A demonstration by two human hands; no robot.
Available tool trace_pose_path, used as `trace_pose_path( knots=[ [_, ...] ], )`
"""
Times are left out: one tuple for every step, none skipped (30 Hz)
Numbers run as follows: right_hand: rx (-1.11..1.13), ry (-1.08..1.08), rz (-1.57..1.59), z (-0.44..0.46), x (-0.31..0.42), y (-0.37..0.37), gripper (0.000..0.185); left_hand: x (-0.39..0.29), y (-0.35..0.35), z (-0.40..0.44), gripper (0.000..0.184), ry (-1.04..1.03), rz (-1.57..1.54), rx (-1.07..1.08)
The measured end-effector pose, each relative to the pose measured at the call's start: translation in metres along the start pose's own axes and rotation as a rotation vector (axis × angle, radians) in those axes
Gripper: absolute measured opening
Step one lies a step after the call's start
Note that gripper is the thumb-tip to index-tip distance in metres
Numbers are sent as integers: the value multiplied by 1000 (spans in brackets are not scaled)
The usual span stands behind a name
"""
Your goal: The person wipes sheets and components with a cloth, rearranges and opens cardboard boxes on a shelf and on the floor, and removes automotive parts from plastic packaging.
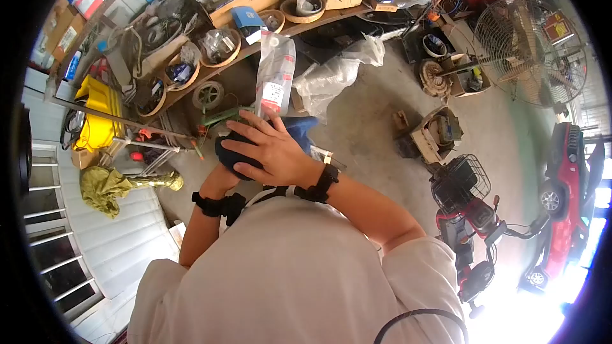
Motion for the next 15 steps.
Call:
trace_pose_path(
  knots=[
    [5, 9, 16, 0, -2, -2, 37, -2, 2, -1, 57, 0, 54, 16],
    [-37, 26, 27, 0, -1, 1, 34, -5, 4, -4, 56, 1, 105, 32],
    [-58, 16, 2, -1, -1, 3, 33, -10, 4, -7, 55, 6, 152, 45],
    [-77, 8, -21, 1, -2, 7, 31, -9, 4, -9, 55, 151, 12, 66],
    [-96, 5, -44, 4, -4, 12, 29, -10, 3, -8, 55, 293, -128, 83],
    [-146, -26, -17, 8, -8, 18, 23, -12, 1, -8, 55, 434, -268, 100],
    [-219, -66, -27, 9, -16, 22, 22, -24, 2, -4, 56, 440, -333, 79],
    [-293, -107, -38, 10, -25, 26, 21, -37, 3, 2, 58, 445, -396, 59],
    [-368, -150, -50, 9, -34, 28, 21, -43, 1, 6, 60, 450, -459, 41],
    [-432, -205, -18, 8, -43, 29, 18, -49, 2, 9, 58, 349, -463, -39],
    [-422, -186, -2, 7, -41, 27, 18, -47, 1, 9, 57, 354, -407, -28],
    [-412, -167, 13, 5, -39, 27, 18, -43, 2, 12, 57, 358, -351, -16],
    [-405, -147, 27, 3, -35, 28, 18, -43, 2, 14, 56, 361, -293, -4],
    [-385, -12, -25, 3, -21, 32, 16, -43, -1, 13, 56, 433, -273, 63],
    [-359, 21, 13, -1, -24, 32, 16, -46, -4, 10, 56, 507, -254, 129]
  ],
)
Point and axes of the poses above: each hand's wrist, its own z-axis towards the middle knuckle, its own y-axis out of the back of the hand, x = y × z, the point moved 6 cm from there along z, towards the middle knuckle, and after that the axes turned 9 degrees about y, right-handed, at the moved point
